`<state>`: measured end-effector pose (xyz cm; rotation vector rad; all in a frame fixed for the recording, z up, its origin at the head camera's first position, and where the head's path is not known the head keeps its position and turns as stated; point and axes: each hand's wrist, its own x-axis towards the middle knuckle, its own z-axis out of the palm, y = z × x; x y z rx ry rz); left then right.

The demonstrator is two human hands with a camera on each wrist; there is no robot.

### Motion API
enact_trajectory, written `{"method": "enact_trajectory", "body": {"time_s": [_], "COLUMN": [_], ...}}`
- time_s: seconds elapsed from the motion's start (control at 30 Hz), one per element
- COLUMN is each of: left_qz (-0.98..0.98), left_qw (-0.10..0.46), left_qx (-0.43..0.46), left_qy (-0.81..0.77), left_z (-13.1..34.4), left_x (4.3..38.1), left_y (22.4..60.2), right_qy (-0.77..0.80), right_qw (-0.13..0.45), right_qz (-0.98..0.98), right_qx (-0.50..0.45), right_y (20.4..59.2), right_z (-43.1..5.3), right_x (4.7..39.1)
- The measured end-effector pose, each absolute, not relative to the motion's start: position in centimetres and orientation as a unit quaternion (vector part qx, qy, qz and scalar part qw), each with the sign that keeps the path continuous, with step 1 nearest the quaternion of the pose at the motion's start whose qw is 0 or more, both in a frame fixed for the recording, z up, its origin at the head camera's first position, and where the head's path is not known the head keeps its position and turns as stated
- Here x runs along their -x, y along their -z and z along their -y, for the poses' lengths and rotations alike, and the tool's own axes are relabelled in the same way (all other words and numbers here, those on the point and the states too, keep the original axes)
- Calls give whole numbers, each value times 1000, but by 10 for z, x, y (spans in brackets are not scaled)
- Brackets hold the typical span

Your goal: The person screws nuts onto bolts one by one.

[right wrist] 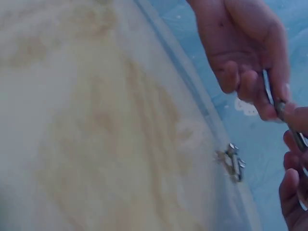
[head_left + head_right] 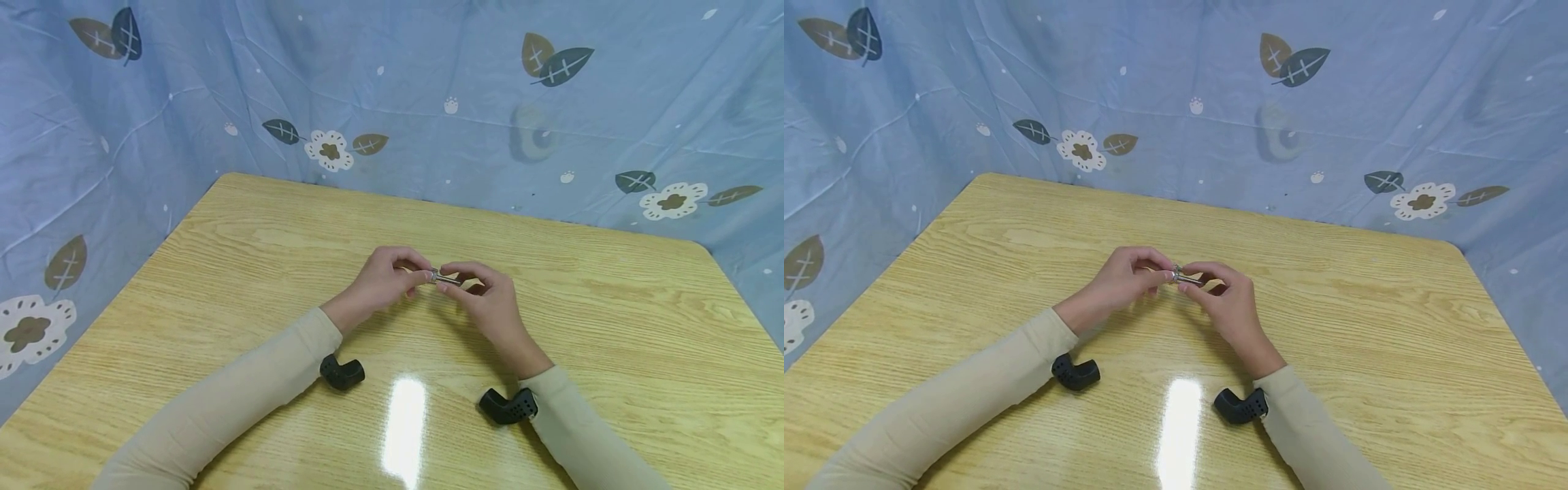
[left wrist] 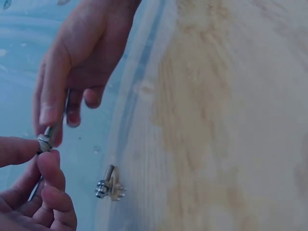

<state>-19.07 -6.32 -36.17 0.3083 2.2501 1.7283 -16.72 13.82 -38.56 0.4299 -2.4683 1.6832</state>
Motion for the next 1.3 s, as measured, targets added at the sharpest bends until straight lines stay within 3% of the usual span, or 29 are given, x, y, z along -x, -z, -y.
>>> {"method": "enact_trajectory", "body": {"time_s": [0.53, 0.8, 0.97, 1.3], "left_qz": [-783, -794, -825, -839], "left_qw": [135, 147, 126, 148], "left_qx": [-82, -117, -141, -190], "left_qy": [-602, -578, -533, -488], "left_z": [69, 74, 75, 72], "left_x": [194, 198, 200, 196], "left_y": [355, 359, 361, 361], "right_qy": [-547, -524, -506, -548], "right_qw": [61, 60, 54, 50], "right_qz": [828, 842, 851, 831], "right_qx": [-110, -117, -128, -85], "right_y": [380, 381, 381, 378], "right_z": [-147, -147, -144, -142], "right_x": [172, 172, 170, 168]}}
